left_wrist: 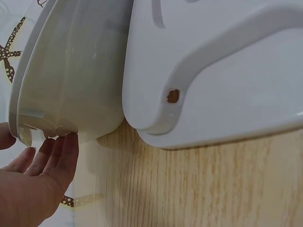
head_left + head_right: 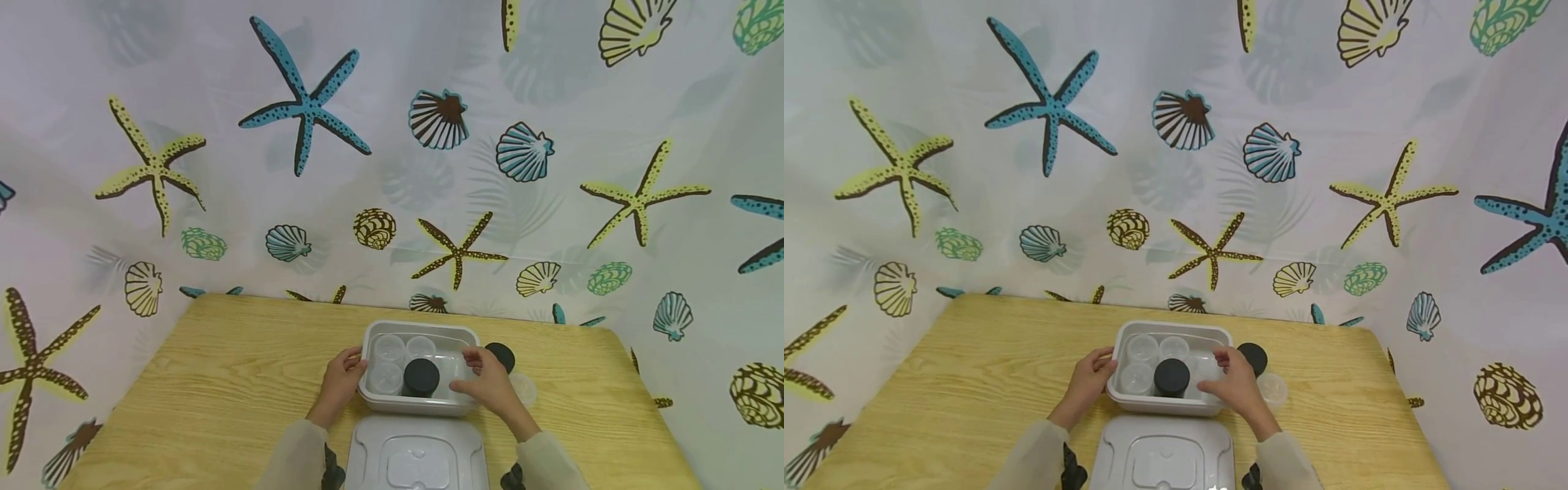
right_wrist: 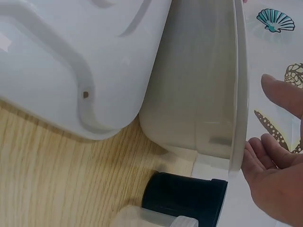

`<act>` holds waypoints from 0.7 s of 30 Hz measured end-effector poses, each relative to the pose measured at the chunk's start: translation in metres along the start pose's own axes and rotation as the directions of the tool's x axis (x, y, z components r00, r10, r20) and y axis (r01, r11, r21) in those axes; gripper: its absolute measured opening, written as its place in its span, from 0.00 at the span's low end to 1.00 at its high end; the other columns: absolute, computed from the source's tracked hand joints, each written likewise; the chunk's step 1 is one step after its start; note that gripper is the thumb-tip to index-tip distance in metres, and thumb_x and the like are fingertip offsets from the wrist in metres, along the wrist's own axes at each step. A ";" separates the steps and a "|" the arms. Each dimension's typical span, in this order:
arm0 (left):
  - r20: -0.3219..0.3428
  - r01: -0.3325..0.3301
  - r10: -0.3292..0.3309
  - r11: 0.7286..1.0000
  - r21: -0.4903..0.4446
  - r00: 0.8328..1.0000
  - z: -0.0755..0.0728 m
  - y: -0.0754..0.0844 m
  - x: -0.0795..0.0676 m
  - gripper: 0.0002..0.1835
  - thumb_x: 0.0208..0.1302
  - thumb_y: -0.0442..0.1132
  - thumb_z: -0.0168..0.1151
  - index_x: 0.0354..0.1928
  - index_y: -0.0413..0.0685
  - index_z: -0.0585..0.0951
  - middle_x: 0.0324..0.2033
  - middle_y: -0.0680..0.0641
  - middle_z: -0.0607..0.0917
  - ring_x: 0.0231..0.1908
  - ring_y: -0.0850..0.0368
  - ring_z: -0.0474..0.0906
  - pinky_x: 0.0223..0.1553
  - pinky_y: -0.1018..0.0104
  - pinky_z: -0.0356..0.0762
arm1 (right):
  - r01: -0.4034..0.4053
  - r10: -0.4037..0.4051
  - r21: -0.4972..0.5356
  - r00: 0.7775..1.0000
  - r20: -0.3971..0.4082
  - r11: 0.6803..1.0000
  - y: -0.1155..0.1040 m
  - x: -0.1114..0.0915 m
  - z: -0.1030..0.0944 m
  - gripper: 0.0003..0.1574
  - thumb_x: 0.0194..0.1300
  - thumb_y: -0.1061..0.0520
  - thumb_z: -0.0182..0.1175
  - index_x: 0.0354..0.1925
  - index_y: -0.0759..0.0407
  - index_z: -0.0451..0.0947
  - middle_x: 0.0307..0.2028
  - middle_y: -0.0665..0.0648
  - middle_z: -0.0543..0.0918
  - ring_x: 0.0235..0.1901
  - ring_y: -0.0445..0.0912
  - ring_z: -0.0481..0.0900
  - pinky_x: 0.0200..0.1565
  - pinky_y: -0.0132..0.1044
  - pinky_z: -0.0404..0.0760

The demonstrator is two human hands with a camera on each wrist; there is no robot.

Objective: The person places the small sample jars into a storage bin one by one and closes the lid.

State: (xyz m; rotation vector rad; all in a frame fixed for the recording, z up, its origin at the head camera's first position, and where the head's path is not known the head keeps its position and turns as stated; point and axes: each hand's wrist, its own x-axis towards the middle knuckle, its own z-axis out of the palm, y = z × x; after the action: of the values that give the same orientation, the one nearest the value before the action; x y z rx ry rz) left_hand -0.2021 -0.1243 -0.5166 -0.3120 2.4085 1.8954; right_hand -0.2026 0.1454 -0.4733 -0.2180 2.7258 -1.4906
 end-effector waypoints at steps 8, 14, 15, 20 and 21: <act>0.012 -0.009 0.009 1.000 -0.014 1.000 0.000 0.000 -0.002 0.21 0.71 0.37 0.52 0.63 0.38 0.70 0.54 0.33 0.79 0.53 0.43 0.77 0.47 0.58 0.79 | -0.034 0.034 0.014 0.999 -0.008 0.999 0.001 -0.004 -0.008 0.39 0.46 0.64 0.73 0.56 0.71 0.70 0.52 0.69 0.76 0.53 0.59 0.75 0.59 0.49 0.73; 0.008 -0.062 0.062 0.998 -0.019 0.998 -0.003 0.000 -0.005 0.22 0.70 0.40 0.54 0.61 0.36 0.71 0.52 0.33 0.80 0.50 0.45 0.80 0.43 0.62 0.80 | -0.047 0.047 -0.005 0.999 -0.026 0.999 0.005 -0.007 -0.015 0.38 0.47 0.64 0.73 0.56 0.71 0.70 0.52 0.69 0.76 0.53 0.58 0.76 0.58 0.49 0.74; 0.010 -0.056 0.056 0.998 -0.023 0.998 -0.003 0.000 -0.004 0.22 0.70 0.40 0.53 0.62 0.37 0.71 0.52 0.33 0.80 0.50 0.45 0.79 0.43 0.62 0.80 | -0.049 0.048 -0.009 0.998 -0.029 0.999 0.006 -0.008 -0.017 0.38 0.47 0.64 0.73 0.56 0.71 0.70 0.52 0.69 0.76 0.53 0.58 0.76 0.58 0.49 0.74; 0.010 -0.006 0.006 1.000 -0.020 1.000 -0.001 0.001 -0.002 0.21 0.71 0.36 0.52 0.63 0.38 0.70 0.54 0.33 0.79 0.52 0.45 0.78 0.42 0.64 0.79 | -0.057 0.056 -0.022 0.997 -0.046 0.998 0.010 -0.010 -0.023 0.38 0.47 0.64 0.73 0.56 0.71 0.69 0.52 0.68 0.77 0.54 0.58 0.75 0.59 0.50 0.73; 0.009 -0.001 0.002 1.000 -0.016 1.000 -0.001 0.002 -0.002 0.21 0.71 0.36 0.52 0.63 0.38 0.69 0.54 0.33 0.79 0.52 0.45 0.78 0.41 0.64 0.79 | -0.059 0.058 -0.023 0.997 -0.049 0.998 0.011 -0.011 -0.024 0.38 0.47 0.64 0.73 0.56 0.71 0.69 0.52 0.68 0.76 0.54 0.59 0.75 0.59 0.49 0.73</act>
State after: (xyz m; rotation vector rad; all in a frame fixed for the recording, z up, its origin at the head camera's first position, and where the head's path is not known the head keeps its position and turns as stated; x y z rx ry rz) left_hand -0.2003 -0.1243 -0.5143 -0.3021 2.3901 1.9131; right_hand -0.1956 0.1729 -0.4694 -0.1037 2.7630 -1.4677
